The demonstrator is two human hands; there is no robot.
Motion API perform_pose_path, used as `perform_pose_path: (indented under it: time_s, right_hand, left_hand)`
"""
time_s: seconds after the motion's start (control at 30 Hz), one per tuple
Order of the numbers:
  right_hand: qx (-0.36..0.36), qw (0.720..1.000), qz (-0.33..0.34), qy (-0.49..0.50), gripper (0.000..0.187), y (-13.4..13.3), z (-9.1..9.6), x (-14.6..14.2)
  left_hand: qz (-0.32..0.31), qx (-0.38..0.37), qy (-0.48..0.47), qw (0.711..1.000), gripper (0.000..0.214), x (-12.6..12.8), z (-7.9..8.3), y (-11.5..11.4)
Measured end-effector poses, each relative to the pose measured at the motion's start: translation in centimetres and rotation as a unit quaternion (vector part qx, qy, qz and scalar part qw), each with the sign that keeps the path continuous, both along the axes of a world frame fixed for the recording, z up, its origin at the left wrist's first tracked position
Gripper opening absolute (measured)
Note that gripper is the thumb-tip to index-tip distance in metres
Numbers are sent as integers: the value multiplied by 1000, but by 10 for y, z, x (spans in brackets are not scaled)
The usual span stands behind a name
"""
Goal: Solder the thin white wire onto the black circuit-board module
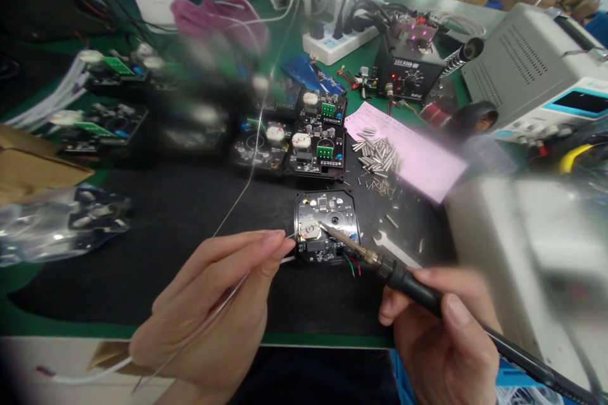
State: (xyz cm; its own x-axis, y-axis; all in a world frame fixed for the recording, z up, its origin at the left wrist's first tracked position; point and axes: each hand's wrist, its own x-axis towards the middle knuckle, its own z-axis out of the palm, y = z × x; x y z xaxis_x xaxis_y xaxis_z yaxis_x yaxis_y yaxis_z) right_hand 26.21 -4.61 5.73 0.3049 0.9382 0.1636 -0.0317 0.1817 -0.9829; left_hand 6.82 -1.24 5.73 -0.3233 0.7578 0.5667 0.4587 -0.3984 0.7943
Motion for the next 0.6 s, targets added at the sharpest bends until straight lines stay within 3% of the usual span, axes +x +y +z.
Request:
perform_pose_path:
  time_s: [0.07, 0.2, 0.33, 0.6]
  right_hand:
    - [-13, 1000, -9, 9, 23, 2, 0, 1]
    - [-12, 999, -23, 22, 38, 15, 3, -3]
    - [-7, 999, -27, 16, 40, 23, 5, -7]
    - [9, 1000, 4, 7, 34, 1, -1, 0]
  left_hand:
    - [3, 1, -1, 1000, 33, 0, 0, 0]
    - [-3, 2, -1, 1000, 34, 0, -1, -1]
    - [-11, -2, 2, 1000, 35, 0, -2, -1]
    - [3, 12, 12, 1000, 38, 1, 1, 3]
